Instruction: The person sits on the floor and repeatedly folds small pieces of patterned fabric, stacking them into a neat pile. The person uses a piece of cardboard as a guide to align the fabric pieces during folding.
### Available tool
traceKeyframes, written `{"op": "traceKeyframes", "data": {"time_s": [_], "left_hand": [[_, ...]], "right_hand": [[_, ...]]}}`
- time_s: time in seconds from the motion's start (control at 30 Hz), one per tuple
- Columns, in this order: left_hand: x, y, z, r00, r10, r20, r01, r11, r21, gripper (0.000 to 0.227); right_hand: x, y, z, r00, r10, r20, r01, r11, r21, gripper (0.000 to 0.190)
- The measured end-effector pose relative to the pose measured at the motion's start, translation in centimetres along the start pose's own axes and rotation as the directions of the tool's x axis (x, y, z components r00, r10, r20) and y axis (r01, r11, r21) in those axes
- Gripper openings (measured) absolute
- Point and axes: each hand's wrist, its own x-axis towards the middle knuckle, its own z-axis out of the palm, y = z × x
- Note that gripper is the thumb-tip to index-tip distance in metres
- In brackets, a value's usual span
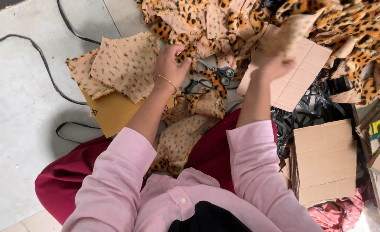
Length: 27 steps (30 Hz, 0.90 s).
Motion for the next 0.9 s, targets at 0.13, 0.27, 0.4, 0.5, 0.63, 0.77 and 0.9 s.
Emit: {"op": "traceKeyframes", "data": {"time_s": [0.13,0.27,0.4,0.5,0.63,0.77,0.9], "left_hand": [[0.1,-0.7,-0.8,0.998,-0.057,-0.009,0.057,0.997,-0.044,0.029],[0.2,0.6,-0.3,0.994,-0.105,0.027,0.107,0.992,-0.069,0.034],[1.0,2.6,0.0,0.979,-0.15,0.135,0.164,0.981,-0.107,0.045],[1.3,3.7,-0.3,0.96,-0.212,0.184,0.244,0.954,-0.175,0.046],[1.9,3.7,0.4,0.943,-0.254,0.214,0.287,0.947,-0.142,0.047],[3.5,1.0,5.5,0.911,-0.3,0.283,0.391,0.847,-0.361,0.056],[4.1,-0.1,10.4,0.909,-0.288,0.3,0.41,0.746,-0.525,0.071]], "right_hand": [[6.5,5.4,-0.3,0.615,-0.786,0.067,0.727,0.532,-0.434,0.085],[-2.1,4.9,3.8,0.443,-0.645,0.622,0.886,0.418,-0.198,0.021],[-3.1,10.1,6.2,0.321,-0.22,0.921,0.903,0.365,-0.227,0.06],[-3.3,9.4,6.1,0.49,0.079,0.868,0.872,-0.04,-0.489,0.099],[-1.2,8.4,6.3,0.497,-0.04,0.867,0.867,0.0,-0.498,0.064],[1.7,6.1,5.2,0.445,0.096,0.89,0.895,-0.028,-0.445,0.039],[4.5,4.0,0.4,0.324,0.028,0.946,0.857,0.416,-0.305,0.026]]}}
